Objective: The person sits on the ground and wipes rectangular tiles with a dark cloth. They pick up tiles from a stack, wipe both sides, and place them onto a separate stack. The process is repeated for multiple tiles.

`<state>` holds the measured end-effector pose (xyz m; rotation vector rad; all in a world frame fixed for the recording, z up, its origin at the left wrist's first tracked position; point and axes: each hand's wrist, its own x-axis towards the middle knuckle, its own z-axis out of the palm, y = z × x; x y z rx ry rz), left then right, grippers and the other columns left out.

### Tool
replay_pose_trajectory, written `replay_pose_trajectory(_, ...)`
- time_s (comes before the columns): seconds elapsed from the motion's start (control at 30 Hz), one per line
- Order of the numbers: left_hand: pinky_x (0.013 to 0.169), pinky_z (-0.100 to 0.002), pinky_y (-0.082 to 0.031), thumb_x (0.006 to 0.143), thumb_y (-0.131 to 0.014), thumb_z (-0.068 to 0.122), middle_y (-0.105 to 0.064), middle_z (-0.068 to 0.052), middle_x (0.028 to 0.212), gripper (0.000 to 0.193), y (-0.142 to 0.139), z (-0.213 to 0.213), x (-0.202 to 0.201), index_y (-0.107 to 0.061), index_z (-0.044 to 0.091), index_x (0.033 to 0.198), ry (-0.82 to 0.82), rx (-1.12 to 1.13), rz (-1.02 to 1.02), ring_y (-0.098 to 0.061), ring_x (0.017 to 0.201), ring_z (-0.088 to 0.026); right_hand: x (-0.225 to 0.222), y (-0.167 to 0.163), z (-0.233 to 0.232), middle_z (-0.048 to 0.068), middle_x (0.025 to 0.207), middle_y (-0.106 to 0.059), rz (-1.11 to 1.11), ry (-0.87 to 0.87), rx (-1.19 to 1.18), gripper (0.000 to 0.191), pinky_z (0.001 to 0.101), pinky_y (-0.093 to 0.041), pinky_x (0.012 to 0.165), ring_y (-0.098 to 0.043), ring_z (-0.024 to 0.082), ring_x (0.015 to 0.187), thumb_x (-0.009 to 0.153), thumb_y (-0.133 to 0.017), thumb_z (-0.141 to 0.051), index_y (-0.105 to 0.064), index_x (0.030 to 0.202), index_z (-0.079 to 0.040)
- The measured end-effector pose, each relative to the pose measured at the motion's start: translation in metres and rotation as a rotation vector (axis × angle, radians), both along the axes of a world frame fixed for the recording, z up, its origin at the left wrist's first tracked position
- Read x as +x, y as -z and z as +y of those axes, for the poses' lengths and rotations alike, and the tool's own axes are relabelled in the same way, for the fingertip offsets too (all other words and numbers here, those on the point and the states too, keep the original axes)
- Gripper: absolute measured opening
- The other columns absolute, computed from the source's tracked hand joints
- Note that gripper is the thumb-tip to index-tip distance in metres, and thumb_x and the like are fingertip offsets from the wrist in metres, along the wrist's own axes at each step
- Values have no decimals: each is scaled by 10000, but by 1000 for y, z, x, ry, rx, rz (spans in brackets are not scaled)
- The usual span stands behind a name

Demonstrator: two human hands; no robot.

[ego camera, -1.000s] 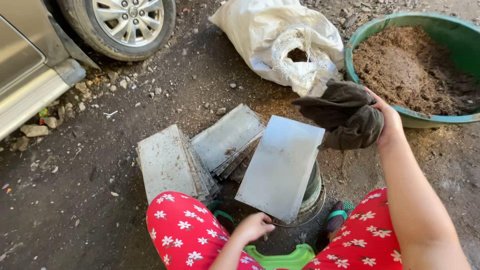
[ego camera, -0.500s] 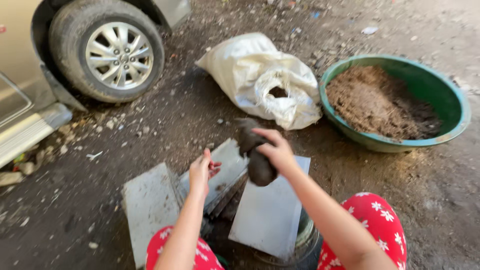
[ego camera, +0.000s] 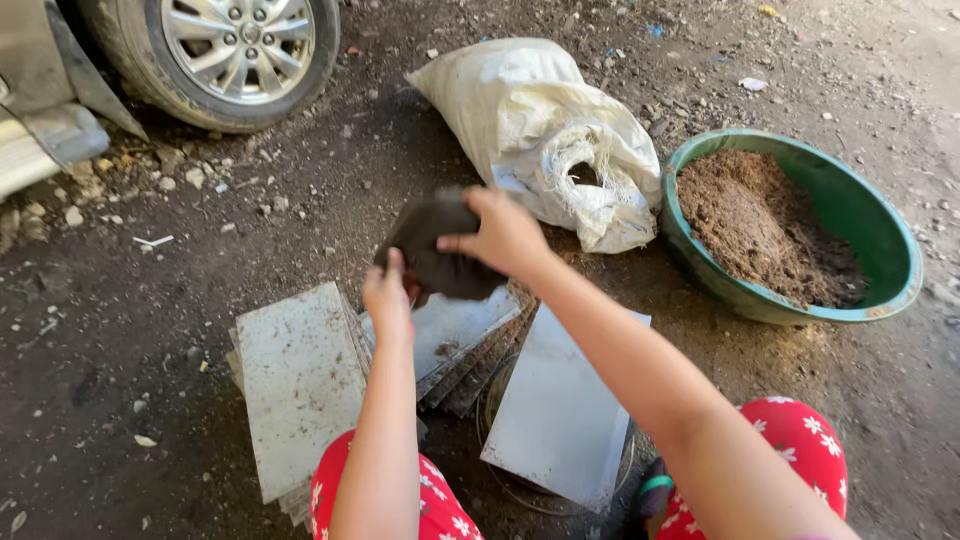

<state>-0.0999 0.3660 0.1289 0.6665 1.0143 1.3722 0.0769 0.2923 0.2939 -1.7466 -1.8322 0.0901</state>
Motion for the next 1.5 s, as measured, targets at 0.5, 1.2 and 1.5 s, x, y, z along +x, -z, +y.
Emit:
replay_pose_trajectory(0.5, 926, -293, -466, 921, -700, 55, -454, -14, 1391, 440, -1, -5, -31, -551, 204, 1308, -233, -5, -99, -556, 1149, -97, 61, 16, 39, 205, 1122, -678, -117, 230, 47, 498, 509, -519, 898, -653, 417, 1062, 868, -810, -383, -608, 1198, -71)
replay_pose_trajectory(1.2, 1068, -622, -415, 952, -504, 594, -573, -154, 1495, 730, 13, -21, 27, -526, 83, 1474, 533, -190, -838, -550, 1359, -373, -3, 31, 2, 126, 1283, -706, 1528, -312, -421, 573, 404, -524, 1045, -679, 243, 1163, 934, -706, -377, -603, 1347, 6)
replay_pose_trajectory(1.5, 995, -458, -568, 1007, -532, 348, -699, -153, 1265, 410, 41, -33, 42, -667, 29, 1225, 547, -252, -704, -704, 1121, -273, -16, 83, -43, 163, 1509, -532, 1898, 78, -500, 869, 572, -394, 1107, -535, 376, 1328, 811, -594, -686, -518, 1437, -89)
